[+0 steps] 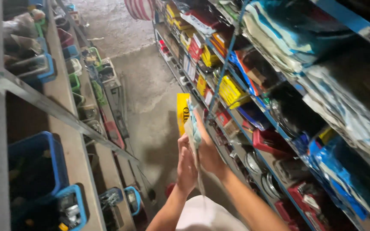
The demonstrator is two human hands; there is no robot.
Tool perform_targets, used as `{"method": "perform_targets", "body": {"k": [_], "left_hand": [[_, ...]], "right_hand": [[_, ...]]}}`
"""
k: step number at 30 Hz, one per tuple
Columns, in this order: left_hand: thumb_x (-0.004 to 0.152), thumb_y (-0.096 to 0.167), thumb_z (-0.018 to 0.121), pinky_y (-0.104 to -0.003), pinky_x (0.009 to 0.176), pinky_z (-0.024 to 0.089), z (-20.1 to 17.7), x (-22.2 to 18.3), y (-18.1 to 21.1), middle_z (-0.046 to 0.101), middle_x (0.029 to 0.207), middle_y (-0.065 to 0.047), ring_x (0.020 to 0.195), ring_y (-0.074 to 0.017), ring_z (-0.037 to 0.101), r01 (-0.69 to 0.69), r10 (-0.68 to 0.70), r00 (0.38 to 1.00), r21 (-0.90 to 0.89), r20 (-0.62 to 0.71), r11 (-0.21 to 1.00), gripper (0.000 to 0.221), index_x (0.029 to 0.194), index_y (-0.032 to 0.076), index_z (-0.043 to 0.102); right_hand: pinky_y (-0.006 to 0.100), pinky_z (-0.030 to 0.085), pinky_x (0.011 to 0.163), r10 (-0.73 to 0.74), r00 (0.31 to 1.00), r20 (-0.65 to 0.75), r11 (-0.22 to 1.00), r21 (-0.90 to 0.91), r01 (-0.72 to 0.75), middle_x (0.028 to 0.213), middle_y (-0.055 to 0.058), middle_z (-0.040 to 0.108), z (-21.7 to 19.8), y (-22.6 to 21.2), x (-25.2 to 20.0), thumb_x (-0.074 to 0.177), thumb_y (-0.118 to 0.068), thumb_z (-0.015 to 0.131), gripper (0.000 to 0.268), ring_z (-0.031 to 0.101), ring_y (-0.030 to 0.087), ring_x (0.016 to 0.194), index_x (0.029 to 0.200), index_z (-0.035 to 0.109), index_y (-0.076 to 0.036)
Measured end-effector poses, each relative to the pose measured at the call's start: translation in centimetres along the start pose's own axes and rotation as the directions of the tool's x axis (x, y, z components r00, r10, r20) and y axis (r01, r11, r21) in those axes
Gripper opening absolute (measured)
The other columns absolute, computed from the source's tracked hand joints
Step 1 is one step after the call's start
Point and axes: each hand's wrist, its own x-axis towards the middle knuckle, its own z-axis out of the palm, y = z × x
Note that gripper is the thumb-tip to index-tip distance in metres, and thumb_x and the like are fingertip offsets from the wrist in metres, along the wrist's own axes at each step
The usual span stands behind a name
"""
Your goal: Cleaning the plastic packaging of a motorcycle part using a cloth.
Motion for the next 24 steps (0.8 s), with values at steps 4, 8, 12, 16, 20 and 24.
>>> {"method": "perform_targets", "body": {"k": [4,8,12,16,20,24], "left_hand": [[0.1,0.034,0.063,-0.032,0.106,0.036,-10.0,-0.8,-8.3,0.048,0.136,0.001,0.122,-0.0131,0.048,0.093,-0.163,0.985,-0.637,-0.052,0.766,0.048,0.14,0.018,0.043],[0.106,0.039,0.044,-0.062,0.109,0.044,-13.2,2.4,-7.4,0.055,0.147,-0.007,0.124,-0.0196,0.056,0.112,-0.243,0.956,-0.559,-0.165,0.821,0.056,0.155,0.012,0.041],[0.102,0.0,0.054,-0.042,0.116,0.045,-9.7,0.9,-6.0,0.042,0.157,-0.008,0.137,-0.0199,0.048,-0.109,0.111,0.994,0.059,-0.018,0.992,0.066,0.162,0.008,0.027],[0.104,0.03,0.05,-0.048,0.107,0.039,-5.2,2.1,-2.9,0.046,0.149,-0.009,0.132,-0.024,0.045,0.058,-0.073,0.995,-0.188,-0.07,0.98,0.045,0.146,0.015,0.042],[0.102,0.047,0.045,-0.052,0.117,0.039,-5.9,2.5,-1.7,0.032,0.166,-0.007,0.145,-0.0216,0.043,0.079,-0.144,0.974,-0.333,-0.177,0.939,0.074,0.164,0.014,0.022],[0.108,0.025,0.043,-0.054,0.124,0.031,-6.1,-1.3,-6.9,0.046,0.158,-0.011,0.141,-0.0215,0.046,-0.009,-0.09,0.98,-0.495,-0.176,0.869,0.053,0.156,0.003,0.039]], "right_hand": [[0.04,0.02,0.126,-0.183,0.981,0.061,0.851,-0.49,0.189,0.17,0.016,0.022,1.4,3.2,0.4,0.095,-0.027,0.058,0.076,0.022,0.03,0.158,0.16,0.025,-0.004],[0.047,0.007,0.128,-0.122,0.967,0.225,0.885,-0.416,0.208,0.171,0.018,0.022,4.2,2.2,-1.5,0.098,-0.008,0.041,0.058,0.015,0.034,0.161,0.156,0.037,-0.003],[0.042,-0.005,0.13,-0.061,0.967,0.247,0.709,-0.671,0.217,0.175,0.01,0.0,1.9,6.1,0.3,0.09,0.002,0.044,0.088,0.0,0.022,0.162,0.165,-0.002,-0.007],[0.047,0.007,0.133,-0.302,0.944,0.135,0.803,-0.498,0.328,0.174,0.018,-0.006,1.1,5.2,2.9,0.111,-0.014,0.041,0.063,0.0,0.034,0.161,0.165,0.009,-0.012],[0.035,0.003,0.131,-0.071,0.962,0.263,0.839,-0.506,0.201,0.175,0.009,-0.007,1.0,5.7,-1.7,0.082,0.022,0.045,0.098,-0.004,0.022,0.161,0.165,0.001,-0.006],[0.047,0.033,0.124,0.02,0.964,0.266,0.972,-0.232,0.044,0.174,0.007,-0.006,-0.1,3.8,-3.9,0.11,-0.025,0.029,0.063,-0.005,0.027,0.161,0.163,0.001,-0.008]]}}
